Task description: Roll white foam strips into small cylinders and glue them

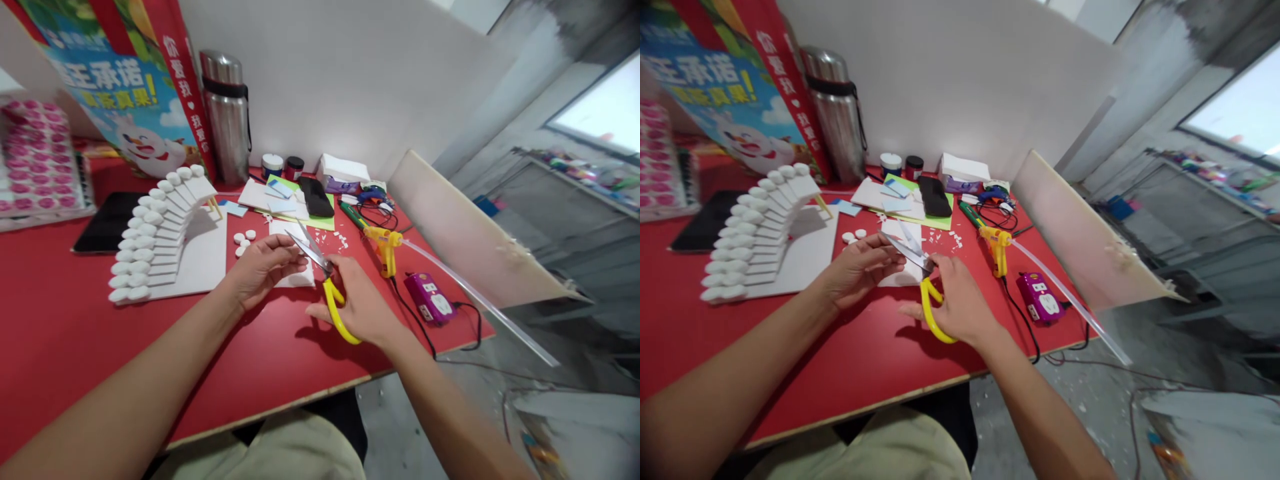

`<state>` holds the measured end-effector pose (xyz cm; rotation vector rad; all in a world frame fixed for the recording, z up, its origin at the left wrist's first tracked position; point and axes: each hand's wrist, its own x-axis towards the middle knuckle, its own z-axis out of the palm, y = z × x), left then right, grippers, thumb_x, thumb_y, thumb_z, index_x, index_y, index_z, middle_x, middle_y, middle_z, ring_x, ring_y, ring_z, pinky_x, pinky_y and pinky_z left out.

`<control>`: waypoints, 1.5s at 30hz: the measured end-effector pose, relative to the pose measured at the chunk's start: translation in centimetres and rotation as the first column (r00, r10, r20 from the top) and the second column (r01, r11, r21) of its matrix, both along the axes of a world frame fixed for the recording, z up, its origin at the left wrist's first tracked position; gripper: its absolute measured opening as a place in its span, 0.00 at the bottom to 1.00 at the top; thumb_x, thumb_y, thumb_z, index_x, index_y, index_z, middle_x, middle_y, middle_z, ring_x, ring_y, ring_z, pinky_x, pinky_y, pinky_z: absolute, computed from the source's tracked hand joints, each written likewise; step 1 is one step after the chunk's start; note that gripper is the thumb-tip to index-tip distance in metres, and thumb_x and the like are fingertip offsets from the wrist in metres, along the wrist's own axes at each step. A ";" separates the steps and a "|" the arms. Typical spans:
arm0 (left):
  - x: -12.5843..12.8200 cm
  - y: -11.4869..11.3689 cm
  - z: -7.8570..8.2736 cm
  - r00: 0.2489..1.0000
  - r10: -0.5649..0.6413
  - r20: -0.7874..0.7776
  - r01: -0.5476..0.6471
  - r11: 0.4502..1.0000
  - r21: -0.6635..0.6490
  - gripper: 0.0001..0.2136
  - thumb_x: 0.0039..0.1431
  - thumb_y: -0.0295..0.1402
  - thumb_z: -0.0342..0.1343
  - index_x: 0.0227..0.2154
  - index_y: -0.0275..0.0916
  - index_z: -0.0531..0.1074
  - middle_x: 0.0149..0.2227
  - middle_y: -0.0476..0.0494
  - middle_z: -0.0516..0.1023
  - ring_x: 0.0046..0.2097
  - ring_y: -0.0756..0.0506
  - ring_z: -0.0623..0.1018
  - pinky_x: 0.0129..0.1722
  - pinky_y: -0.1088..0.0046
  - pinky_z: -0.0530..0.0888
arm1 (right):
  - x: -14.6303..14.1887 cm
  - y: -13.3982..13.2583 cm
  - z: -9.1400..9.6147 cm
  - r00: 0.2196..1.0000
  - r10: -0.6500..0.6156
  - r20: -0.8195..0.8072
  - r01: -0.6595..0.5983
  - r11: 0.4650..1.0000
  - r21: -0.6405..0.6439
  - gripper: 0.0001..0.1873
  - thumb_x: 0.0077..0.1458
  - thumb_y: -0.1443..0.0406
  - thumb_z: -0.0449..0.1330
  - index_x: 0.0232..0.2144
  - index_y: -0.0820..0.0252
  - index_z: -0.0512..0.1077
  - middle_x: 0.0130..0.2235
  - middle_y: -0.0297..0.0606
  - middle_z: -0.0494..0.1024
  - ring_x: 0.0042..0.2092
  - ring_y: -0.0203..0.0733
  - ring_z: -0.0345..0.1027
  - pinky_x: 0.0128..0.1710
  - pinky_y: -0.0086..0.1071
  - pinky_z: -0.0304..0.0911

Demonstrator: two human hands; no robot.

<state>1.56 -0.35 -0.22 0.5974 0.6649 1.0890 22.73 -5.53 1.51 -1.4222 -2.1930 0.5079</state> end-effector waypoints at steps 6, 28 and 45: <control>-0.1 0.0 -0.2 0.998 0.000 -0.056 0.004 0.997 0.071 0.12 0.47 0.28 0.74 0.32 0.35 0.77 0.31 0.45 0.83 0.32 0.49 0.83 0.42 0.71 0.80 | 0.2 0.1 0.0 0.998 -0.016 0.068 0.018 0.999 -0.029 0.43 0.53 0.44 0.71 0.60 0.62 0.63 0.53 0.53 0.74 0.52 0.57 0.71 0.54 0.50 0.68; 0.2 -0.3 0.2 0.994 0.038 -0.098 -0.029 0.995 0.093 0.16 0.42 0.31 0.78 0.29 0.35 0.75 0.29 0.46 0.83 0.30 0.48 0.82 0.39 0.70 0.79 | -0.9 -0.4 -0.1 0.989 -0.088 0.116 0.093 0.995 -0.035 0.38 0.57 0.44 0.67 0.59 0.61 0.66 0.51 0.52 0.77 0.51 0.58 0.75 0.52 0.50 0.69; -0.1 -0.2 -0.3 0.997 -0.065 -0.048 0.068 0.996 0.063 0.12 0.49 0.30 0.75 0.34 0.34 0.79 0.33 0.42 0.85 0.32 0.50 0.83 0.39 0.74 0.80 | -0.4 -0.6 -0.5 0.946 -0.284 -0.155 0.257 0.950 -0.175 0.27 0.61 0.43 0.62 0.48 0.57 0.73 0.29 0.33 0.77 0.29 0.42 0.71 0.30 0.32 0.64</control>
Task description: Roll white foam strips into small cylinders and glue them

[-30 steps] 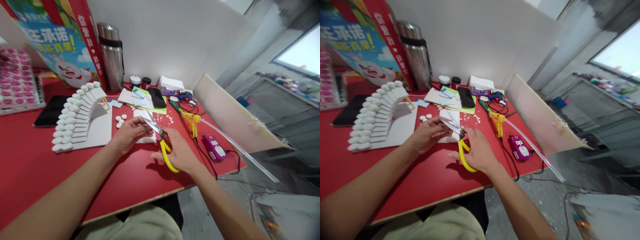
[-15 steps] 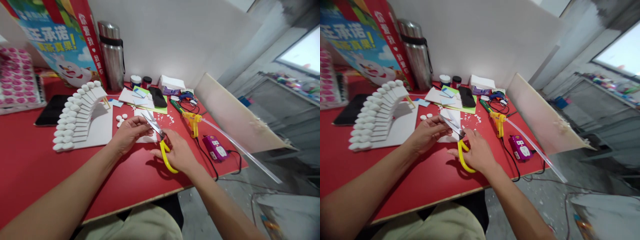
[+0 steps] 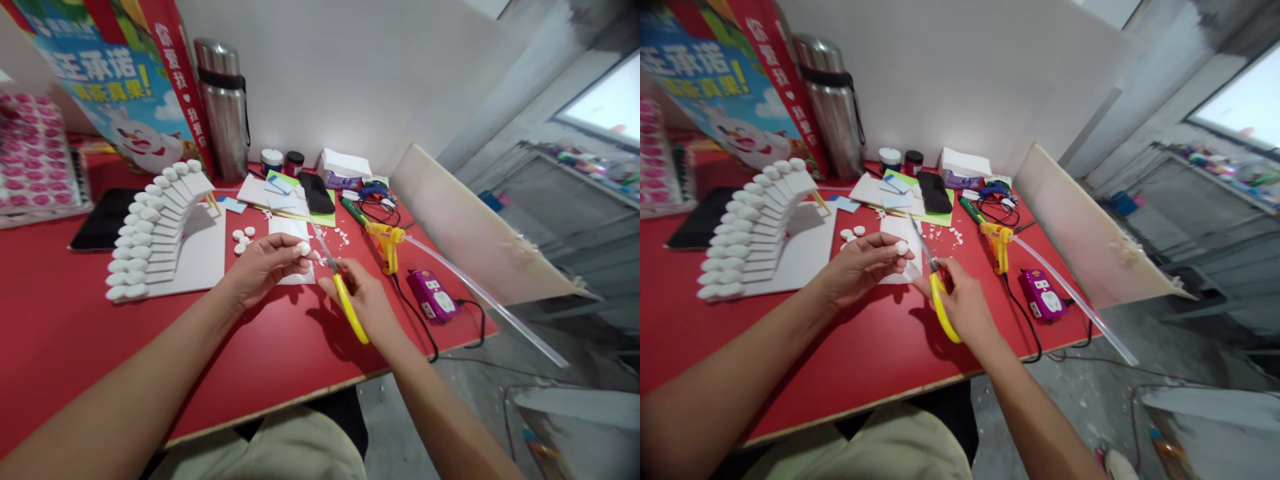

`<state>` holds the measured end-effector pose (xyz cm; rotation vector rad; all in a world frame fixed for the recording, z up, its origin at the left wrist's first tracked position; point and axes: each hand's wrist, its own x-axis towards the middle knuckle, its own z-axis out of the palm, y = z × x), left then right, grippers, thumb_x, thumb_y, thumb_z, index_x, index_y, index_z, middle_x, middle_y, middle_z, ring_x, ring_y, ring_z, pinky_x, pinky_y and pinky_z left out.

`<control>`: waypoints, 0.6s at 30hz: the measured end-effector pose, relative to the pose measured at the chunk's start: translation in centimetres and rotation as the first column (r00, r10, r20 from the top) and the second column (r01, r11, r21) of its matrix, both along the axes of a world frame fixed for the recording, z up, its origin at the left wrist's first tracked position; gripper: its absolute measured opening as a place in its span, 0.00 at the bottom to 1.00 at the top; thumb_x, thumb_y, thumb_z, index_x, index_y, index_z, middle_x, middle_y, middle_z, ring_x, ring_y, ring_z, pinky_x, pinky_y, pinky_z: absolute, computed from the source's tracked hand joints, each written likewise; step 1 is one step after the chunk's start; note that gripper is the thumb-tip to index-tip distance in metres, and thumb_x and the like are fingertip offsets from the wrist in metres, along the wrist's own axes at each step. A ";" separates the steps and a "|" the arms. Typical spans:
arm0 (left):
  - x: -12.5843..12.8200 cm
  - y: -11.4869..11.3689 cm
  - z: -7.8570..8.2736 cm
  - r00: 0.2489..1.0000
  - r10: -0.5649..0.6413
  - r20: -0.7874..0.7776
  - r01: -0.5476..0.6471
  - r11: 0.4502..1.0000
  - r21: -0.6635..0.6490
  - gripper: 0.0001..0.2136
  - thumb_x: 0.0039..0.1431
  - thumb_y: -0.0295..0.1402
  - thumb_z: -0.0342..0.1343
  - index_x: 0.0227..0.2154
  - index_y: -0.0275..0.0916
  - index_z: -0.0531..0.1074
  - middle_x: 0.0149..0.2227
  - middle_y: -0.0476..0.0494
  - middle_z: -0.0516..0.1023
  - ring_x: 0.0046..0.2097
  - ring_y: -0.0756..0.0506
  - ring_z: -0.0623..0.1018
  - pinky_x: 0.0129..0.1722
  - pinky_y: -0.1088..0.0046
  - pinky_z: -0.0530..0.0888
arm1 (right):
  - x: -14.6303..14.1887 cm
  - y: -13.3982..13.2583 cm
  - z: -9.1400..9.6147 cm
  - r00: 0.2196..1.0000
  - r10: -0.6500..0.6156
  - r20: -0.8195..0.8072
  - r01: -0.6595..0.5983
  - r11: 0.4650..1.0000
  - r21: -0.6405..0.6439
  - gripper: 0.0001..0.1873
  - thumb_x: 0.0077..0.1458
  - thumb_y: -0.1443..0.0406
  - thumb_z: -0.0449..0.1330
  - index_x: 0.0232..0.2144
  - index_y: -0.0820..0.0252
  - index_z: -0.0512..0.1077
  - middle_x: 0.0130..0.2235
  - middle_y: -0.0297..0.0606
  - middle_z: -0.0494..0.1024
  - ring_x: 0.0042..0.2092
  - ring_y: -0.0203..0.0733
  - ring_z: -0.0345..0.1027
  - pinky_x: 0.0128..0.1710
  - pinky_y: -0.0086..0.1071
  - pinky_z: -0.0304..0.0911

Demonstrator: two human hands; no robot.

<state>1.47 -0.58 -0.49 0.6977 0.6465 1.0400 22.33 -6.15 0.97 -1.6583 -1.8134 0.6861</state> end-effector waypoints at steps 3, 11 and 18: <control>-0.4 0.1 0.1 0.997 -0.028 0.065 0.033 0.997 -0.074 0.10 0.50 0.27 0.73 0.36 0.33 0.80 0.35 0.40 0.85 0.32 0.51 0.82 0.37 0.78 0.80 | 0.6 0.8 0.2 0.992 -0.103 0.070 0.104 0.995 -0.002 0.26 0.61 0.44 0.62 0.49 0.57 0.74 0.31 0.35 0.79 0.30 0.44 0.73 0.32 0.33 0.65; -1.0 0.1 0.6 0.984 -0.068 0.163 0.089 0.988 -0.125 0.07 0.52 0.24 0.69 0.35 0.33 0.81 0.35 0.37 0.84 0.32 0.50 0.81 0.34 0.80 0.80 | 1.5 1.5 0.2 0.957 -0.146 0.249 0.143 0.989 0.033 0.25 0.59 0.49 0.66 0.52 0.57 0.73 0.40 0.43 0.83 0.41 0.53 0.79 0.42 0.39 0.69; -0.4 0.1 0.2 0.994 -0.028 0.107 0.036 0.996 -0.076 0.10 0.49 0.25 0.72 0.35 0.34 0.80 0.33 0.42 0.84 0.32 0.51 0.82 0.37 0.78 0.80 | 0.8 -0.2 0.9 0.986 0.144 0.083 -0.150 0.986 0.072 0.35 0.57 0.46 0.67 0.58 0.56 0.63 0.53 0.48 0.77 0.51 0.53 0.75 0.52 0.45 0.71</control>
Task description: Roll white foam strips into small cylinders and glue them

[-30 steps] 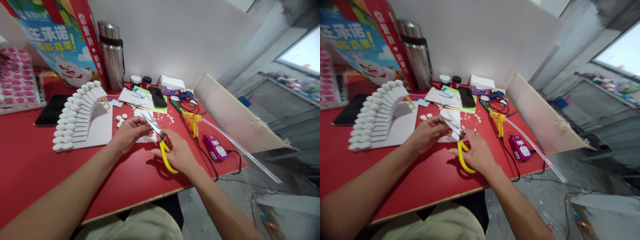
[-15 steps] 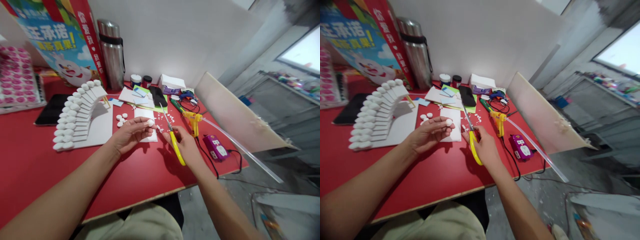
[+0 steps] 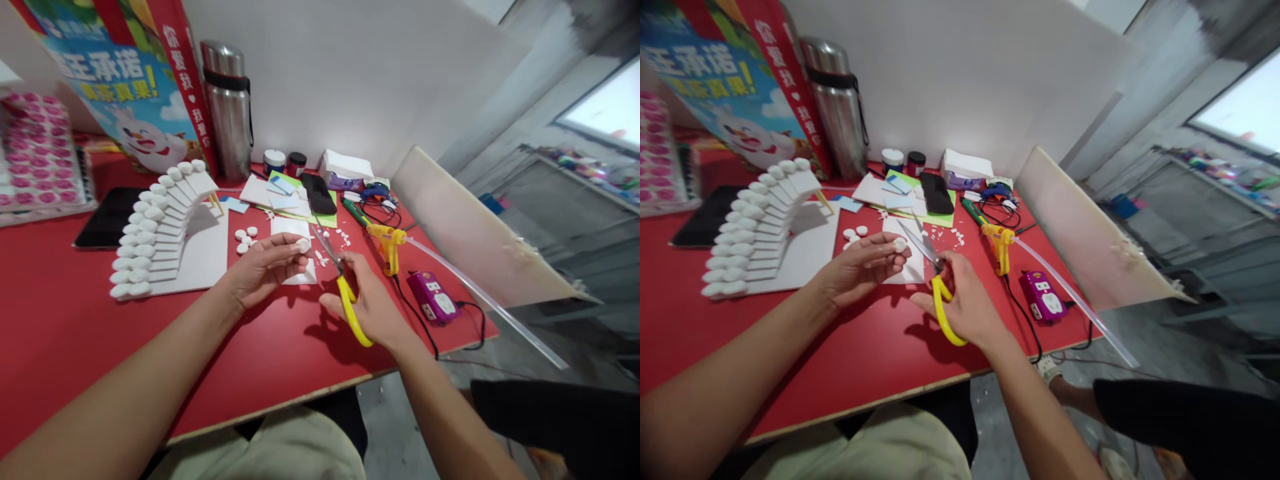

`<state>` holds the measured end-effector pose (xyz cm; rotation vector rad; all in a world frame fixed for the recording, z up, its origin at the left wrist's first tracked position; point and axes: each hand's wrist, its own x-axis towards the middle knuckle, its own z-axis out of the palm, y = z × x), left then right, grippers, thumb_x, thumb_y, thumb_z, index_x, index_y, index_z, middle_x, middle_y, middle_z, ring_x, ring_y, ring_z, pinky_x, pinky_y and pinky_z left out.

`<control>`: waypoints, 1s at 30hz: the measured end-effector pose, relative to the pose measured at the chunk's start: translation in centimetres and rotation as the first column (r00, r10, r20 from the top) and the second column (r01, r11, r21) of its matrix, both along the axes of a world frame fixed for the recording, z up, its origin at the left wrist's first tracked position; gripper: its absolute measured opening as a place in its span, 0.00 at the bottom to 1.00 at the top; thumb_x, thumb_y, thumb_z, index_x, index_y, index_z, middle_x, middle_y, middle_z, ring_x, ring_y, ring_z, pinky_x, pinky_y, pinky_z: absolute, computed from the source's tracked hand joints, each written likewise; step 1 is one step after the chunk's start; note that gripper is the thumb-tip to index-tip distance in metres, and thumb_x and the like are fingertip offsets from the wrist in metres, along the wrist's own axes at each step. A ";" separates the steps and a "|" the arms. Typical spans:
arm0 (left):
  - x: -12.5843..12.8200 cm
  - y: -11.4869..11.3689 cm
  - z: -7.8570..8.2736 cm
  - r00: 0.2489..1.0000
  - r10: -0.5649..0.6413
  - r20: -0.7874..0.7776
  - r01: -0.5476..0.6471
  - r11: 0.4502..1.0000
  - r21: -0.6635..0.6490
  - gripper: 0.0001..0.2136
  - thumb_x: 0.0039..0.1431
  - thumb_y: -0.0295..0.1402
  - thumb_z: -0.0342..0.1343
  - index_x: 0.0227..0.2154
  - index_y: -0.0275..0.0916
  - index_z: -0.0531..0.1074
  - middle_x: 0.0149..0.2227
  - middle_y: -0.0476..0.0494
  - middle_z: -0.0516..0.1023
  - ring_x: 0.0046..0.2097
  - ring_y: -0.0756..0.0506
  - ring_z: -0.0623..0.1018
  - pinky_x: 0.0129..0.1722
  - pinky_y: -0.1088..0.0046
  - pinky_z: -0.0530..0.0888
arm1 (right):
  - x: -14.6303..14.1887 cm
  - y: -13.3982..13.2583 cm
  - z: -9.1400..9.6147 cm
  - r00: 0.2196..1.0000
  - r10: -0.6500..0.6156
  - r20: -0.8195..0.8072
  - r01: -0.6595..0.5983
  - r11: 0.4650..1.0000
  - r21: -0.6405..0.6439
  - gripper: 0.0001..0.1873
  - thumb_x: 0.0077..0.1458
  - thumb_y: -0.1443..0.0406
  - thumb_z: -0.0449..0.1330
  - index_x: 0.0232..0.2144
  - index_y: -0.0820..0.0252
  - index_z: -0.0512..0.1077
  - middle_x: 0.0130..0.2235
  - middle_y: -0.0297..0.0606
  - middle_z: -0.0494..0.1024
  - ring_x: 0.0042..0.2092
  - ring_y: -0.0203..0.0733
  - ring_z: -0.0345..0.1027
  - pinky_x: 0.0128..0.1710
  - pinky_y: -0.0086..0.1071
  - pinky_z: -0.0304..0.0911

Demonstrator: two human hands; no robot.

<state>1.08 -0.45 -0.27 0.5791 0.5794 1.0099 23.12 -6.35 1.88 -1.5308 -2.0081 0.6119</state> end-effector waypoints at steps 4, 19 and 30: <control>0.4 -0.1 -0.1 0.996 0.072 -0.047 -0.068 0.995 0.070 0.12 0.46 0.26 0.74 0.33 0.35 0.78 0.31 0.46 0.82 0.32 0.49 0.82 0.40 0.74 0.79 | -0.7 -0.3 0.0 0.996 0.043 0.083 -0.048 0.997 0.059 0.36 0.57 0.46 0.68 0.58 0.58 0.64 0.53 0.51 0.75 0.52 0.56 0.73 0.53 0.49 0.69; 0.6 0.0 -1.3 0.980 0.134 -0.146 -0.078 0.937 0.339 0.11 0.53 0.34 0.74 0.36 0.37 0.79 0.34 0.45 0.84 0.35 0.47 0.83 0.42 0.71 0.78 | -1.4 -0.1 -0.5 0.978 0.001 0.209 -0.021 0.995 0.096 0.42 0.55 0.40 0.67 0.60 0.62 0.67 0.51 0.54 0.76 0.50 0.59 0.73 0.51 0.51 0.70; 0.6 0.1 -0.9 0.983 0.148 -0.114 -0.103 0.939 0.329 0.12 0.50 0.33 0.74 0.33 0.36 0.78 0.30 0.46 0.83 0.32 0.48 0.82 0.39 0.72 0.77 | -1.3 0.1 -1.4 0.988 -0.004 0.152 -0.029 0.977 0.209 0.40 0.56 0.40 0.66 0.57 0.64 0.71 0.46 0.51 0.79 0.44 0.55 0.75 0.44 0.45 0.71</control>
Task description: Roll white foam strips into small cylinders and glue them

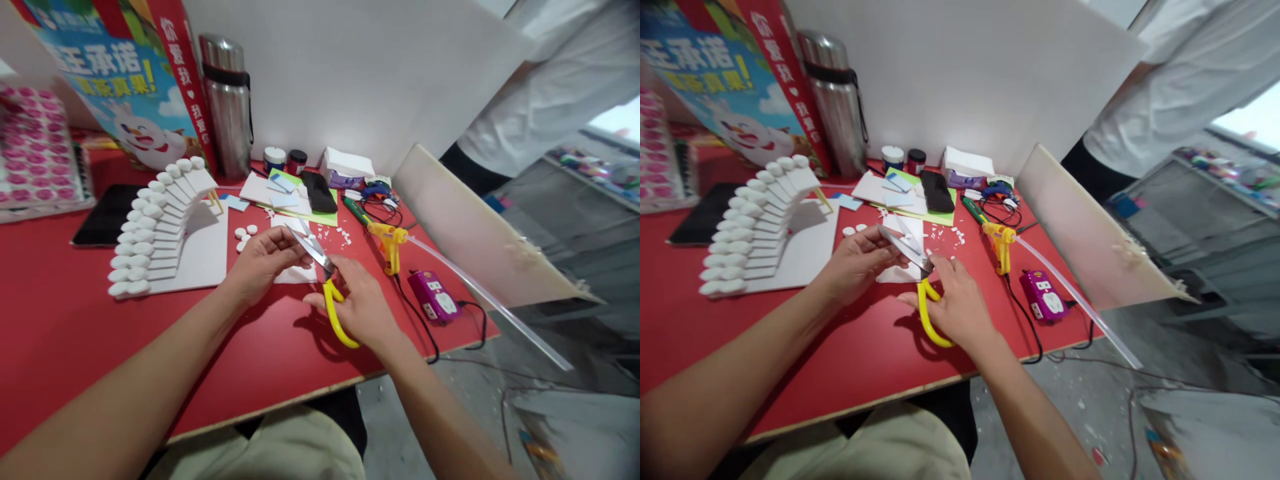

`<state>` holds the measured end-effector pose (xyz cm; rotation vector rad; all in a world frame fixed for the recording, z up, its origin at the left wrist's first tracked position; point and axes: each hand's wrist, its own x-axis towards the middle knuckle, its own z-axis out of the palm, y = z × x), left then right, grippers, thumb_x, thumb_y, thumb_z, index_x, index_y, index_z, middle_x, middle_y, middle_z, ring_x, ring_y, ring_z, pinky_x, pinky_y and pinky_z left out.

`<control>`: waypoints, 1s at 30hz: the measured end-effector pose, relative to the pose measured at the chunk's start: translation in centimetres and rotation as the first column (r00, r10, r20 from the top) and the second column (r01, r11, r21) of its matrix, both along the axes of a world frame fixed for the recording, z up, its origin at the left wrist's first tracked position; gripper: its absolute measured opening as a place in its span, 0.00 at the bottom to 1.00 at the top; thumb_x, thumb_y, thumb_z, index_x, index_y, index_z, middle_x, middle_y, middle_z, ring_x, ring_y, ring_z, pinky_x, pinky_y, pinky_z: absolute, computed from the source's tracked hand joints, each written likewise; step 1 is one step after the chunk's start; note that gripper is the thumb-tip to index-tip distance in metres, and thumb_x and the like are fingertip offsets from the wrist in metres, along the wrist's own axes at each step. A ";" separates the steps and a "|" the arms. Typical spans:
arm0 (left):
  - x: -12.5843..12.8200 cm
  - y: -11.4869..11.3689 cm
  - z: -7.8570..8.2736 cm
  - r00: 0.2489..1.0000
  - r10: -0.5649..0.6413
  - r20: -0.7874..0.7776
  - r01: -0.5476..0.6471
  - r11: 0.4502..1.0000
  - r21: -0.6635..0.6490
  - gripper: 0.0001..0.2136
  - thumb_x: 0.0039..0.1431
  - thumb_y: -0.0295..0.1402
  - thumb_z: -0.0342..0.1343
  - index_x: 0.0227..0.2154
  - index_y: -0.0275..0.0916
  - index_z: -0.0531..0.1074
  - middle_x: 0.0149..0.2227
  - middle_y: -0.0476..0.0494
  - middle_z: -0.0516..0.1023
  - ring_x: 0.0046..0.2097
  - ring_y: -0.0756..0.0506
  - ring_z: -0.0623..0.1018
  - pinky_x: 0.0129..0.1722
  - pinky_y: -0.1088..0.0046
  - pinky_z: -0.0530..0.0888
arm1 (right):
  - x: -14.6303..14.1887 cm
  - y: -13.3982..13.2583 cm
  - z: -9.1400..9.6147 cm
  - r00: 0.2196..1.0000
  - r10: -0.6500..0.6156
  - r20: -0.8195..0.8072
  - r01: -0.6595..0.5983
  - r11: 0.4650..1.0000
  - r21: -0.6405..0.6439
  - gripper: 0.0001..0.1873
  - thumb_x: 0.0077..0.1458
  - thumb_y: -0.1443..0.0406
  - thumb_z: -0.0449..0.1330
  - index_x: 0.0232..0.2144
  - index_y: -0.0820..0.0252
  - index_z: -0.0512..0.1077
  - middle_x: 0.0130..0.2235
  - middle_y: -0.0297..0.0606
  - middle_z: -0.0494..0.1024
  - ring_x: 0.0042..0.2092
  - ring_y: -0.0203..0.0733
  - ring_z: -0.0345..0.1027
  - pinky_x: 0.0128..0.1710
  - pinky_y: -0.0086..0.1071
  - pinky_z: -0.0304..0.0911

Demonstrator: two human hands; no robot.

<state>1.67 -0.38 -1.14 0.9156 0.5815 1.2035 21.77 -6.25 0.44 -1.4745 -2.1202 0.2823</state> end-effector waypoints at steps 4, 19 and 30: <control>0.0 0.0 0.1 1.000 -0.004 0.018 0.005 1.000 -0.011 0.13 0.49 0.33 0.75 0.32 0.35 0.78 0.29 0.46 0.83 0.31 0.48 0.82 0.38 0.72 0.77 | -0.1 -0.1 -0.3 1.000 -0.006 0.002 0.006 1.000 0.028 0.40 0.59 0.38 0.62 0.56 0.66 0.72 0.45 0.53 0.80 0.42 0.55 0.76 0.42 0.45 0.71; 0.1 0.1 0.1 1.000 -0.015 0.026 0.017 0.998 -0.061 0.14 0.47 0.34 0.76 0.31 0.35 0.78 0.30 0.46 0.82 0.32 0.48 0.82 0.38 0.72 0.79 | -0.3 -0.3 -0.4 1.000 -0.004 -0.008 0.005 0.997 0.078 0.33 0.64 0.44 0.61 0.57 0.65 0.73 0.44 0.53 0.83 0.40 0.53 0.78 0.41 0.44 0.73; 0.2 0.1 0.0 0.999 -0.024 0.030 0.027 0.995 -0.095 0.14 0.46 0.34 0.77 0.30 0.35 0.78 0.29 0.46 0.82 0.31 0.48 0.82 0.39 0.70 0.79 | -0.3 -0.6 -0.7 1.000 -0.026 0.000 0.026 0.996 0.082 0.33 0.64 0.46 0.63 0.58 0.66 0.73 0.41 0.50 0.82 0.38 0.51 0.77 0.39 0.41 0.71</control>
